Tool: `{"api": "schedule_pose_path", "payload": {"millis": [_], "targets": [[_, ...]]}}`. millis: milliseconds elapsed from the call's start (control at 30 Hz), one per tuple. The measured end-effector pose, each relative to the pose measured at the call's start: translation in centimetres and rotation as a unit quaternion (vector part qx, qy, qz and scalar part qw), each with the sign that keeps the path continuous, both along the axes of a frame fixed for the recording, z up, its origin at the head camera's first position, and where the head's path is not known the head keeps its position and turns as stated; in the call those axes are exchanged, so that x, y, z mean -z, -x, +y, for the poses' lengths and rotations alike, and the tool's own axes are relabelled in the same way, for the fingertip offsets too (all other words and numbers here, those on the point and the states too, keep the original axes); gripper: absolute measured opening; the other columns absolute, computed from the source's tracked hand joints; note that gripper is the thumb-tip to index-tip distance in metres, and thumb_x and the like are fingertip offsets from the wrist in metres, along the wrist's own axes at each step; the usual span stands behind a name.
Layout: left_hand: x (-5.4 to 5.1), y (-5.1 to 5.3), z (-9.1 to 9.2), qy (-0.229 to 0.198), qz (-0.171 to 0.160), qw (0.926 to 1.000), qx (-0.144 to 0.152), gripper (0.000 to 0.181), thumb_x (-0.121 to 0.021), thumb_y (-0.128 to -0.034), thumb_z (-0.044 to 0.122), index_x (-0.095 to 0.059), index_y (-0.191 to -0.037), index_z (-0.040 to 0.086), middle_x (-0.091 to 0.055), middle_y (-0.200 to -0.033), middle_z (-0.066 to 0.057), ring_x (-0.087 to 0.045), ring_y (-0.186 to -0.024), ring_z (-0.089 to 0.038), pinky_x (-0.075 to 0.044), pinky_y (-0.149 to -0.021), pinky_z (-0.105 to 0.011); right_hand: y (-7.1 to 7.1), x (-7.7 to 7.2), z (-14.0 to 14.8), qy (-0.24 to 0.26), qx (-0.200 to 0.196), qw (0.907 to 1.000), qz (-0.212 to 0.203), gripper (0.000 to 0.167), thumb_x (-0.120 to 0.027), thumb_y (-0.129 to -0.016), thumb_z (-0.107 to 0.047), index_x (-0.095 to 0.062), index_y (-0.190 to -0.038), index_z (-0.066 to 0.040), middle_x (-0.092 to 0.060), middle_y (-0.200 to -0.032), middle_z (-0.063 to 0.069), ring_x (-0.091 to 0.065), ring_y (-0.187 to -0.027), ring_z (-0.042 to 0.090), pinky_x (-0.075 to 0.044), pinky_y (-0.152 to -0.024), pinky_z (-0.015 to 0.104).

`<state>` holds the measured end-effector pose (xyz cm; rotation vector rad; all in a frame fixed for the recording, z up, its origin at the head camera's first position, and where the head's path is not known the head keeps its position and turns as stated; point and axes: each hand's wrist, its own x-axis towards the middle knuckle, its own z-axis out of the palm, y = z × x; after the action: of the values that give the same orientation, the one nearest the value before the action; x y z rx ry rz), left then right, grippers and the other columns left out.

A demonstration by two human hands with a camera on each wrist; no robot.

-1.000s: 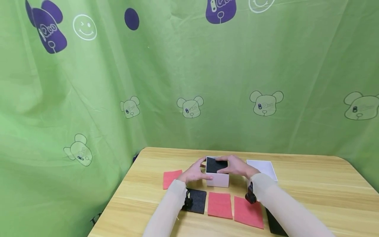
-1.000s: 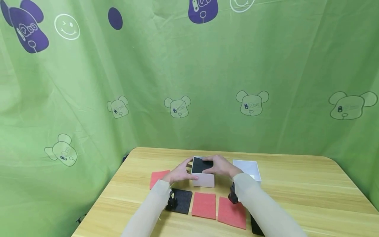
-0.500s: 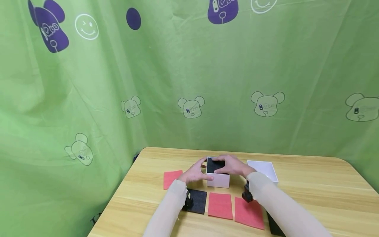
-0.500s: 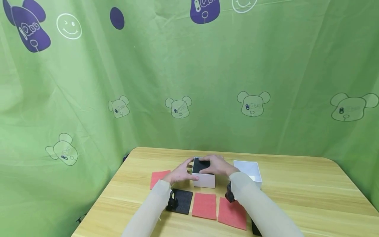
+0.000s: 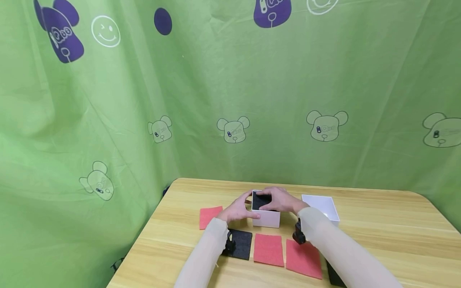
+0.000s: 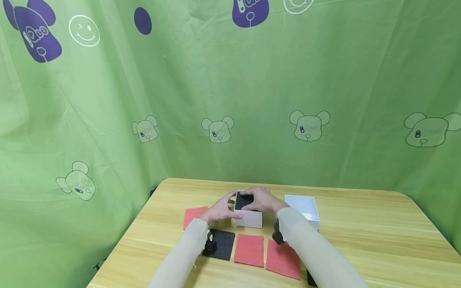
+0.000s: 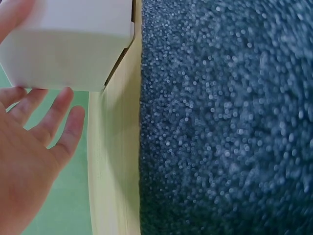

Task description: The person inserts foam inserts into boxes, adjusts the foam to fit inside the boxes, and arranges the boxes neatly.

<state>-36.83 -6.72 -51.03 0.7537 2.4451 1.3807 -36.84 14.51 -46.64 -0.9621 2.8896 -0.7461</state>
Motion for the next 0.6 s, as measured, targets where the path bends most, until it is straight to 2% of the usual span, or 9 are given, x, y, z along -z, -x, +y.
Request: {"api": "schedule_pose_path", "payload": {"millis": [167,400,600], "targets": [[-0.03,0.11,-0.01,-0.004,-0.004,1.0,0.005,0.098,-0.081,-0.0754,0.024,-0.021,-0.151,0.011,-0.031,-0.149,-0.005,-0.047,-0.12,-0.023,-0.047,-0.083,-0.023,0.05,-0.04,-0.18,-0.004,-0.007,1.0,0.0,0.06,-0.077,-0.077,-0.042,-0.061,-0.128,-0.014,-0.057,-0.127,0.013,-0.051,-0.114,0.03,-0.04,-0.093,0.051],[-0.19,0.27,-0.46,-0.011,-0.004,0.9997,0.023,0.099,-0.081,-0.0757,0.016,-0.017,-0.151,0.008,-0.025,-0.152,-0.004,-0.045,-0.122,-0.026,-0.047,-0.087,-0.026,0.14,-0.17,-0.43,-0.005,-0.016,0.9999,0.001,0.061,-0.076,-0.077,-0.041,-0.061,-0.128,-0.013,-0.058,-0.124,0.012,-0.053,-0.108,0.027,-0.044,-0.089,0.046],[-0.24,0.34,-0.39,-0.019,-0.013,0.9994,0.024,0.097,-0.081,-0.0756,0.015,-0.02,-0.151,0.009,-0.027,-0.151,-0.003,-0.047,-0.12,-0.024,-0.048,-0.084,-0.026,0.44,0.0,-0.63,-0.003,-0.016,0.9999,-0.003,0.06,-0.078,-0.077,-0.038,-0.061,-0.129,-0.013,-0.059,-0.123,0.01,-0.054,-0.105,0.023,-0.045,-0.088,0.043]]}}
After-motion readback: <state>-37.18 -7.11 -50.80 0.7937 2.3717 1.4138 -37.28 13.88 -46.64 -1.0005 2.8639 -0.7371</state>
